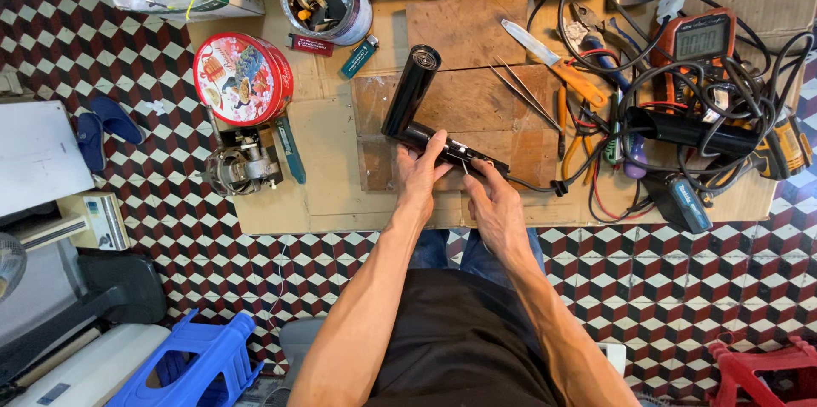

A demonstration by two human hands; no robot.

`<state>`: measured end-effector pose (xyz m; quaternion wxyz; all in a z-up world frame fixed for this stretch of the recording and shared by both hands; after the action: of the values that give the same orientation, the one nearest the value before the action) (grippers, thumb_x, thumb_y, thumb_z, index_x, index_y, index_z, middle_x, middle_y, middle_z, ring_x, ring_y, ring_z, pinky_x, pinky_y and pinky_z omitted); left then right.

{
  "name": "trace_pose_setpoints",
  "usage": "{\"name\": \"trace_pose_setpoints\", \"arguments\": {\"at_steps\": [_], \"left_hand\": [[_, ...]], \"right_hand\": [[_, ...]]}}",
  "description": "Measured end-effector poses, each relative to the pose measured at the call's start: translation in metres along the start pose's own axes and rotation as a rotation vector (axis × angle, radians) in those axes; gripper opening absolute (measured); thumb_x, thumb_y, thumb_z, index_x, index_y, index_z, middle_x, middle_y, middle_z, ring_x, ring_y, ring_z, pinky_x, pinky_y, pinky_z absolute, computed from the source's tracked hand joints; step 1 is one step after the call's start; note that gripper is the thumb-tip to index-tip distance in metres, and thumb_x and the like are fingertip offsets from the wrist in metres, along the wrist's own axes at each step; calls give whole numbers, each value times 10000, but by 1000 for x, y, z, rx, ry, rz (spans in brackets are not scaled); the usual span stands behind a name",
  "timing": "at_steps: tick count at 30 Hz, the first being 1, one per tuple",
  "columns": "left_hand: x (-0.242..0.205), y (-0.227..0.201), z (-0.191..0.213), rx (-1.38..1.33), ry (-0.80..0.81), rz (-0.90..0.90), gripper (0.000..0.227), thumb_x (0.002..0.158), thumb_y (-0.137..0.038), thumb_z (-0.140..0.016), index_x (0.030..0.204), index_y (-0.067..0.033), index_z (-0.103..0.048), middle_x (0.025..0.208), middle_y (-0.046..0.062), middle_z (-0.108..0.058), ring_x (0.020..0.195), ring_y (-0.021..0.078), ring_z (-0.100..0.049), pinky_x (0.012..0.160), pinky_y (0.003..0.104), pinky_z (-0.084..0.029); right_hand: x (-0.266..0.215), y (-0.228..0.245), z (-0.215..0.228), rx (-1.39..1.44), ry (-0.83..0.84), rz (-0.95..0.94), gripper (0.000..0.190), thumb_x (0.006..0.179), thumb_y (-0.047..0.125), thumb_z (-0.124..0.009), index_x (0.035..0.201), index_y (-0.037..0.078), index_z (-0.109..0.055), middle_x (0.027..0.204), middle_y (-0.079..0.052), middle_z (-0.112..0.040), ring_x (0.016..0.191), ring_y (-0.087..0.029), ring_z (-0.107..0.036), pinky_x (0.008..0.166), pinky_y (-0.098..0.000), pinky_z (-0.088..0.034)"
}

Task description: The person disassembles a black hair dryer using a knife and screwdriver, removes the rear cap, and manipulates the internal components. They then reassemble the device and plug it into a power strip.

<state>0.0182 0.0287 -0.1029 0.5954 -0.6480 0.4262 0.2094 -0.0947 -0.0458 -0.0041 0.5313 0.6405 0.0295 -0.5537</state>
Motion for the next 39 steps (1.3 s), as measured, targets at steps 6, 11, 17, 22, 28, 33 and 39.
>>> {"name": "trace_pose_setpoints", "arguments": {"at_steps": [6,11,17,22,28,33,39], "left_hand": [[1,1,-1,34,-18,0,613,807,-283,-832,1261,-65,-483,1136,81,-621,1040,185,-653,863,451,-629],[-2,-2,-2,7,-8,-19,591,816,-285,-833,1232,-54,-482,1122,88,-599,1045,192,-644,869,450,-638],[-7,-6,-1,17,17,-3,551,844,-284,-816,1214,-32,-495,1127,102,-613,1066,197,-663,920,451,-643],[-9,-7,1,-7,24,12,524,843,-249,-810,1226,-65,-503,1140,82,-616,1067,180,-648,920,448,-625],[-8,-6,3,-55,46,12,503,845,-225,-809,1224,-87,-510,1156,68,-625,1071,172,-643,918,451,-613],[-6,-4,4,-47,52,13,492,852,-225,-812,1210,-89,-504,1142,76,-622,1056,176,-648,912,448,-618],[-5,1,5,-32,65,-18,518,841,-245,-812,1220,-97,-491,1135,64,-628,1044,167,-650,884,428,-621]], "right_hand": [[12,0,-3,29,-2,19,404,981,206,-609,1355,53,-611,579,2,-538,515,-67,-466,470,-261,-370],[13,9,-3,-60,-23,-23,415,970,225,-623,1352,62,-619,575,-23,-567,520,-81,-481,487,-275,-380],[14,18,-5,-105,-43,-74,380,968,229,-632,1311,64,-630,621,-26,-618,545,-86,-522,506,-283,-412],[20,16,-6,-185,-44,-73,349,950,225,-651,1253,50,-654,645,-66,-649,563,-120,-576,522,-320,-451],[24,11,-10,-625,-136,200,243,966,247,-674,1139,84,-723,763,-213,-721,729,-361,-707,674,-466,-532],[19,11,-5,-747,-128,382,230,967,249,-646,1123,101,-726,801,-244,-712,766,-436,-700,696,-519,-539],[36,14,5,-557,4,126,198,932,234,-648,1053,97,-723,716,-239,-714,682,-402,-726,632,-504,-561]]}}
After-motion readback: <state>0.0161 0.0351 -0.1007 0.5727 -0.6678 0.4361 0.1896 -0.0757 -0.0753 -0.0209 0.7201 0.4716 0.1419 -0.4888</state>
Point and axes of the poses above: each hand's wrist, its own x-axis towards the middle knuckle, its own z-axis out of the back of the hand, y = z × x, the point moved 1 cm from there along x, towards the middle knuckle
